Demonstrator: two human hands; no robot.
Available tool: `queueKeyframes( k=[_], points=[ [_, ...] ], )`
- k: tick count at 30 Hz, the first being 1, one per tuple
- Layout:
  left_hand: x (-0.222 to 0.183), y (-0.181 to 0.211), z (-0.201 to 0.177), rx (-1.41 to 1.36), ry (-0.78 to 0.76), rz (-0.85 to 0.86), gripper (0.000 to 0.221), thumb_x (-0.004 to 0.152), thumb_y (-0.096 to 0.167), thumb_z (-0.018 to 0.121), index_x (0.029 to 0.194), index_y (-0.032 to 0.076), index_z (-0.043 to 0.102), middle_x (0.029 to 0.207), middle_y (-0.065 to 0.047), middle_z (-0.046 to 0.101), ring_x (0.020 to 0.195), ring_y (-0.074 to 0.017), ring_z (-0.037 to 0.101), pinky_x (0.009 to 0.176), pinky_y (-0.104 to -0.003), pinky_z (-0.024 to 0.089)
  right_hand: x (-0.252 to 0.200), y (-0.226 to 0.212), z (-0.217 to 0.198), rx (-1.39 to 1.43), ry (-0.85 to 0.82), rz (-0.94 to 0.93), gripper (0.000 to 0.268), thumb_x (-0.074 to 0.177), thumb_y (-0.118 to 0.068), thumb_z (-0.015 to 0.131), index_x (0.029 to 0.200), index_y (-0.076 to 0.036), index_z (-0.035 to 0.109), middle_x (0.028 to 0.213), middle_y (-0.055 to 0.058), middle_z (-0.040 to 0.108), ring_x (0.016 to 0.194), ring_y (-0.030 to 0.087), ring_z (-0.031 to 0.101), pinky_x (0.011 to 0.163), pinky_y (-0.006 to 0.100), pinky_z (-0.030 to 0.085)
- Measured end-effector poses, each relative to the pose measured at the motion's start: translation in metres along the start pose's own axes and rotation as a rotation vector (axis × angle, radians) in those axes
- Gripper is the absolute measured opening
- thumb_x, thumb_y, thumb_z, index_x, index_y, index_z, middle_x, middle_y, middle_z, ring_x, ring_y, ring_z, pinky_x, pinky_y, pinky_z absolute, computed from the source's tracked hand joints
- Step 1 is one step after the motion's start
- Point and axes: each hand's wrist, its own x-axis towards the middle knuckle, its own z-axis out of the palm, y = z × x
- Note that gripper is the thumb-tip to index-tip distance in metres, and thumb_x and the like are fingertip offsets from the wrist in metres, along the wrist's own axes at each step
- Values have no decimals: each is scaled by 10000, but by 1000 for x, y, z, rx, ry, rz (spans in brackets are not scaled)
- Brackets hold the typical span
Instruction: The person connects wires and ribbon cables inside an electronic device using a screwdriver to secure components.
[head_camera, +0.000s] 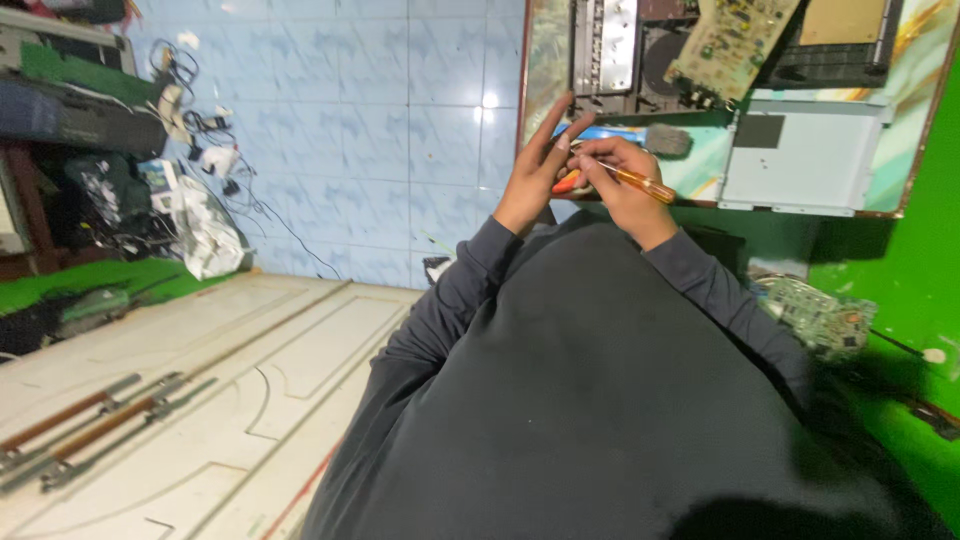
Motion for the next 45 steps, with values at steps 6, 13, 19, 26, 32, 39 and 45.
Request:
queueKeyframes(
  k=[6,13,19,26,32,39,45],
  points=[
    [4,10,-32,-4,216,-17,430,1109,177,524,1500,3,473,1386,-167,665,1172,-177,676,1021,-310,551,12,-4,10,50,140,-36,127,1130,-94,550,1173,22,577,1047,127,736,944,143,726,815,276,587],
    [17,28,-33,-67,225,-79,361,1091,172,553,1383,-40,556,1350,-178,671,1134,-205,684,1027,-339,548,44,-21,22,-47,82,-47,184,1096,-101,581,1204,44,612,1075,129,749,934,152,729,818,278,603],
    [24,35,-47,-126,140,-102,339,1090,183,577,1359,-22,583,1276,-148,695,1124,-186,690,1030,-344,545,62,-24,43,-113,106,-97,177,1098,-84,599,1193,59,643,1103,118,736,983,165,746,860,287,607],
    [51,70,-114,117,-1,-250,289,1072,276,607,1171,7,636,1100,-73,756,981,-134,689,890,-310,560,91,-8,99,-65,307,-85,126,1103,-50,581,1180,50,581,1067,124,720,1017,165,740,894,296,602],
    [78,98,-181,329,-170,-224,259,1053,278,635,1139,37,671,994,-3,691,891,-106,634,791,-285,507,117,-3,164,-13,502,-52,138,1089,-49,590,1183,49,567,1072,123,720,1029,172,743,913,306,611],
    [95,138,-196,373,-313,-298,243,1089,293,588,1078,58,649,944,0,673,877,-102,609,794,-286,476,137,-18,197,-47,643,-188,143,1101,-62,605,1185,53,593,1122,153,730,1090,197,738,953,323,611],
    [118,147,-184,394,-346,-258,240,1088,297,582,1063,66,642,955,-4,689,903,-105,621,814,-289,478,150,-28,189,-28,700,-111,156,1091,-79,605,1184,46,615,1100,141,743,1071,179,747,944,305,610]
  ],
)
